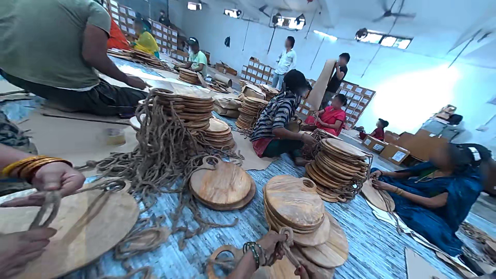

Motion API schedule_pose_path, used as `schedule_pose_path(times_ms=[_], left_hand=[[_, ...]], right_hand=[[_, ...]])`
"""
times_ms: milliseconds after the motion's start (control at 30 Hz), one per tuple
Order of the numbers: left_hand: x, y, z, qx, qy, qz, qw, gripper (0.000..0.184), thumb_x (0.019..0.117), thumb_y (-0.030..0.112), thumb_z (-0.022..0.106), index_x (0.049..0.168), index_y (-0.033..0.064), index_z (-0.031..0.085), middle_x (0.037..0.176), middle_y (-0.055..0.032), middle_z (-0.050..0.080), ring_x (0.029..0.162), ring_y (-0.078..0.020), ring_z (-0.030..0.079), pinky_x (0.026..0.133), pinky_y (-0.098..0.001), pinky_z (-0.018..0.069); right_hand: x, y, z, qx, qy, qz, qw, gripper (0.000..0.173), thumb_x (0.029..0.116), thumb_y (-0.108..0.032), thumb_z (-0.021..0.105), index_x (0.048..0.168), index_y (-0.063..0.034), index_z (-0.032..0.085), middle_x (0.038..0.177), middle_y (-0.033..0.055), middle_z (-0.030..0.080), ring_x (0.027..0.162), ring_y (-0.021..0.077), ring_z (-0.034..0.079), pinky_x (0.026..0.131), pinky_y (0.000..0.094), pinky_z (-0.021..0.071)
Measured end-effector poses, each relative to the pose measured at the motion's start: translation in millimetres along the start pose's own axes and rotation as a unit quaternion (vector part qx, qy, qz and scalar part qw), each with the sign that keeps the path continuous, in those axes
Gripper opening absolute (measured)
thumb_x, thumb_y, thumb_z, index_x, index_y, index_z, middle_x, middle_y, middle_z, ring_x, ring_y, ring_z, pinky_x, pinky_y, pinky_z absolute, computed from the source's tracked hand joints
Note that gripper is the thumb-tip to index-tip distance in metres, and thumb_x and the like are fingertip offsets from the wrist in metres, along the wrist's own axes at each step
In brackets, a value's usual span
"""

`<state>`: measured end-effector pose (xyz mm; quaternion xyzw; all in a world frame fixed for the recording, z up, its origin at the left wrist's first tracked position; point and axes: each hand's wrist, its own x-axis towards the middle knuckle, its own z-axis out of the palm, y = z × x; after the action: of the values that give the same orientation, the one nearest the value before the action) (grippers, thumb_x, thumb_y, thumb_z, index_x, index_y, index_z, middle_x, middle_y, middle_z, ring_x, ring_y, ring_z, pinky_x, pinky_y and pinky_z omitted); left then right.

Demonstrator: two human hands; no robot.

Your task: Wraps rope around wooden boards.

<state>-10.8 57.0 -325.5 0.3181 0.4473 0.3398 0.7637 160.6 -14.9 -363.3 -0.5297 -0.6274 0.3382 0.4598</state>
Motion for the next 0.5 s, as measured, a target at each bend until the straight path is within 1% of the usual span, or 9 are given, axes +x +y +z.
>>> schedule_pose_path(times_ms=[133,200,233,300,367,400,433,467,500], left_hand=[[-3,0,0,0.024,-0.034,-0.035,0.999,0.025,0.1116,0.018,0.038,0.092,0.0099,0.052,0.062,0.0038,0.051,0.047,-0.0031,0.047,0.045,-0.0163,0.0411],[-2,2,-2,0.026,-0.039,-0.052,0.998,0.021,0.1108,0.016,0.039,0.095,0.0099,0.052,0.069,0.0021,0.055,0.053,-0.005,0.051,0.051,-0.0184,0.0455],[-3,4,-2,0.024,-0.039,-0.063,0.997,0.018,0.1105,0.015,0.04,0.1,0.0091,0.053,0.075,0.0005,0.056,0.059,-0.0071,0.054,0.056,-0.0208,0.048],[-3,3,-4,0.018,-0.054,-0.076,0.996,0.018,0.1104,0.013,0.038,0.104,0.0076,0.054,0.081,-0.0021,0.06,0.068,-0.011,0.06,0.066,-0.0251,0.0531],[0,-3,-9,0.031,-0.125,-0.064,0.99,0.025,0.1111,0.012,0.032,0.111,0.0048,0.056,0.09,-0.0058,0.069,0.081,-0.0153,0.069,0.077,-0.0292,0.0568],[2,-7,-10,0.045,-0.16,-0.047,0.985,0.028,0.111,0.012,0.03,0.111,0.0058,0.057,0.091,-0.0052,0.073,0.082,-0.0142,0.072,0.077,-0.0277,0.0574],[4,-11,-10,0.051,-0.176,-0.029,0.983,0.03,0.1103,0.011,0.029,0.105,0.0077,0.058,0.088,-0.0031,0.074,0.078,-0.0116,0.071,0.073,-0.0249,0.0575],[4,-12,-10,0.046,-0.173,-0.015,0.984,0.03,0.1097,0.009,0.029,0.099,0.0098,0.057,0.083,-0.0006,0.072,0.072,-0.0091,0.069,0.069,-0.0226,0.0564],[3,-12,-7,0.039,-0.158,0.0,0.987,0.03,0.1095,0.008,0.03,0.094,0.0108,0.055,0.078,0.0012,0.069,0.068,-0.0076,0.067,0.067,-0.0215,0.0556]], right_hand=[[15,12,-13,0.002,-0.017,-0.002,1.0,0.022,0.0955,0.008,0.054,0.11,0.0168,0.067,0.099,0.0171,0.072,0.086,0.0069,0.066,0.087,0.0242,0.053],[27,14,-16,0.0,-0.024,-0.007,1.0,0.019,0.0935,0.01,0.056,0.107,0.0153,0.069,0.101,0.0181,0.073,0.089,0.0088,0.067,0.089,0.0255,0.054],[33,13,-17,-0.005,-0.027,-0.013,1.0,0.017,0.092,0.01,0.058,0.104,0.0138,0.07,0.099,0.0162,0.073,0.088,0.0077,0.067,0.088,0.0244,0.0542],[46,12,-18,-0.021,-0.05,-0.038,0.998,0.015,0.0901,0.01,0.061,0.1,0.0117,0.072,0.098,0.0147,0.073,0.089,0.0086,0.068,0.087,0.0245,0.0547],[58,7,-17,-0.042,-0.078,-0.067,0.994,0.015,0.0887,0.01,0.06,0.098,0.0118,0.073,0.096,0.0166,0.072,0.09,0.0142,0.067,0.088,0.0293,0.0541],[64,4,-17,-0.06,-0.095,-0.077,0.991,0.016,0.0888,0.01,0.059,0.097,0.0118,0.073,0.095,0.0176,0.072,0.09,0.016,0.068,0.088,0.0317,0.055],[70,1,-16,-0.079,-0.104,-0.083,0.988,0.016,0.0891,0.009,0.059,0.097,0.0106,0.073,0.093,0.0172,0.073,0.089,0.0165,0.068,0.088,0.0332,0.0548],[74,-2,-15,-0.105,-0.098,-0.084,0.986,0.016,0.0901,0.007,0.06,0.097,0.0086,0.075,0.095,0.0173,0.073,0.091,0.019,0.069,0.09,0.0364,0.0543],[75,-5,-14,-0.141,-0.073,-0.083,0.984,0.016,0.0903,0.004,0.064,0.1,0.0058,0.076,0.1,0.0181,0.074,0.098,0.0249,0.068,0.094,0.043,0.0524]])
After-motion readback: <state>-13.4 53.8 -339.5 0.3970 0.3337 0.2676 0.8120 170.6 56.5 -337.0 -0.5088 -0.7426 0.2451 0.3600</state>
